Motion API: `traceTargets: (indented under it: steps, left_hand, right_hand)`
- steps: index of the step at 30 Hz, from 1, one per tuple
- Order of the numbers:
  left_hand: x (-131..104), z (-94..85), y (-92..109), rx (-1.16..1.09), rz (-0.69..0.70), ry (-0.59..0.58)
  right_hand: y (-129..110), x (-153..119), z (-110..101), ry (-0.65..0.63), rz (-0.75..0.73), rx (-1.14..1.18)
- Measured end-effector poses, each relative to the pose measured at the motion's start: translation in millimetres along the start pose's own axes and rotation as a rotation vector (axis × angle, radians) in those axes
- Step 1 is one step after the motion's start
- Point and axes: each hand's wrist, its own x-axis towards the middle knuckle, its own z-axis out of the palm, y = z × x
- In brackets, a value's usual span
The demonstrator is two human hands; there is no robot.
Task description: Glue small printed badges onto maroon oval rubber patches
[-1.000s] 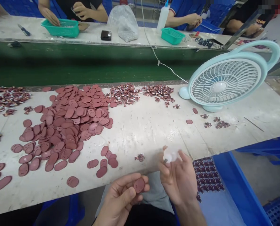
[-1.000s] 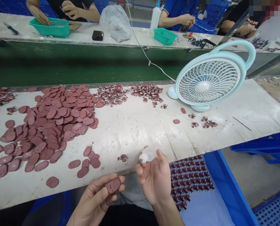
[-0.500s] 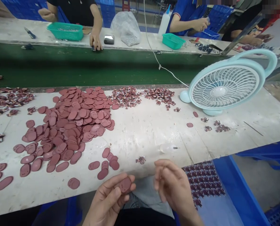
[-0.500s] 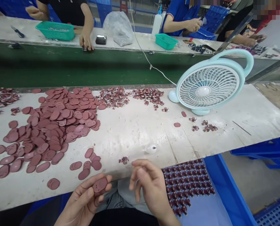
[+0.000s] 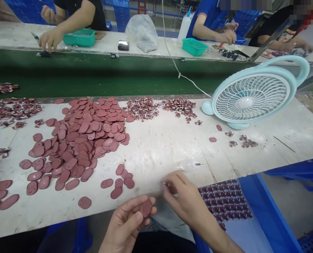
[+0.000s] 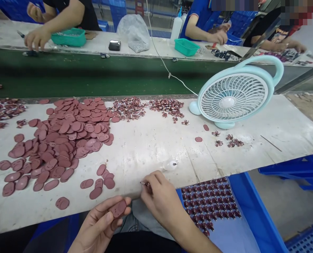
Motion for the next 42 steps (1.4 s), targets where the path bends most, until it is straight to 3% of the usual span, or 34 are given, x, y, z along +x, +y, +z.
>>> traceTargets:
  steps: [5,7,12,17,21,42]
  left_hand:
    - [3,6.3,-10,0.065,0.085,-0.026]
    - [3,9.3,-13,0.073,0.102,-0.053]
    - [4,10.0,-17,0.115,0.121,-0.090]
    - [7,7.0,-21,0.104,0.126,-0.116]
    - [8,8.4,-22,0.158,0.215,-0.156]
    - [12,16.9,-29,0.245,0.281,-0.065]
  right_hand:
    - [-15,-28,-13,-0.091,0.292,0.793]
    - [-21,-35,-10,-0.101,0.341,0.934]
    - [-29,-37,-4,0.004,0.302,0.831]
    - [-29,-33,-12,-0.033,0.264,0.817]
    - [-29,-31,-16,-0.065,0.233,0.780]
    - [-15,-40,2,0.063,0.323,1.027]
